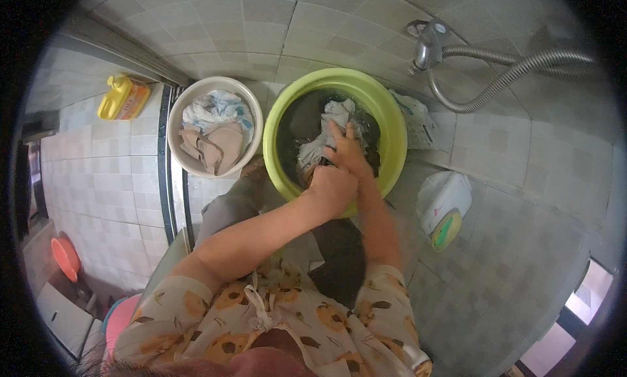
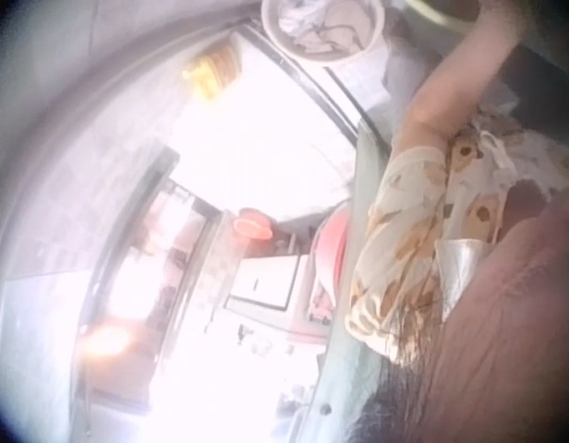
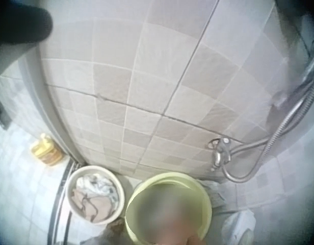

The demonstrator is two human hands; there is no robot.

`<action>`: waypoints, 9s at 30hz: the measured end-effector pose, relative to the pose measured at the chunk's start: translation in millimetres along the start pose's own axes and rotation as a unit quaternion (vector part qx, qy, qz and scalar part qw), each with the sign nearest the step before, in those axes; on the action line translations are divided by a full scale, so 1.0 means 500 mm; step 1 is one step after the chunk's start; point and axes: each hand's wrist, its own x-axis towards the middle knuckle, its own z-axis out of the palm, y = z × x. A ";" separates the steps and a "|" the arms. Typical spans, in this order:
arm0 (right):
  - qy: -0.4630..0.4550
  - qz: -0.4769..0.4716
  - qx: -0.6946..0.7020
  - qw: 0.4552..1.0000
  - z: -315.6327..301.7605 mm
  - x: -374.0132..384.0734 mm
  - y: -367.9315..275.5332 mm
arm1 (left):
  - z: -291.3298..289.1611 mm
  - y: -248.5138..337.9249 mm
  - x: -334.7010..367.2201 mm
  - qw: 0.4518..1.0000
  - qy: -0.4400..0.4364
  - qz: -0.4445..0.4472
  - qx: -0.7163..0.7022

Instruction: The person puts clothes into a bucket of water, pours detergent from a bottle into a small bowl, then adds the detergent to the bucket and washes the clothes by hand.

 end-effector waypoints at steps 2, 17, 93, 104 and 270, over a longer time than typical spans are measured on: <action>-0.133 0.235 -0.107 0.957 0.093 0.062 -0.045 | 0.015 -0.021 -0.010 0.999 0.029 -0.026 0.013; 0.078 0.239 0.103 0.962 -0.053 0.003 0.149 | -0.008 0.010 0.006 0.998 0.059 0.005 0.012; 0.133 0.275 0.274 0.912 -0.301 -0.041 -0.048 | 0.010 0.006 0.083 0.881 0.244 0.010 -0.406; 0.233 0.192 0.221 0.927 -0.329 -0.085 -0.060 | -0.060 -0.041 0.055 0.595 0.276 -0.136 -0.743; 0.052 0.008 0.343 0.938 -0.090 -0.017 -0.276 | -0.019 -0.505 -0.221 0.567 0.452 -0.126 -0.677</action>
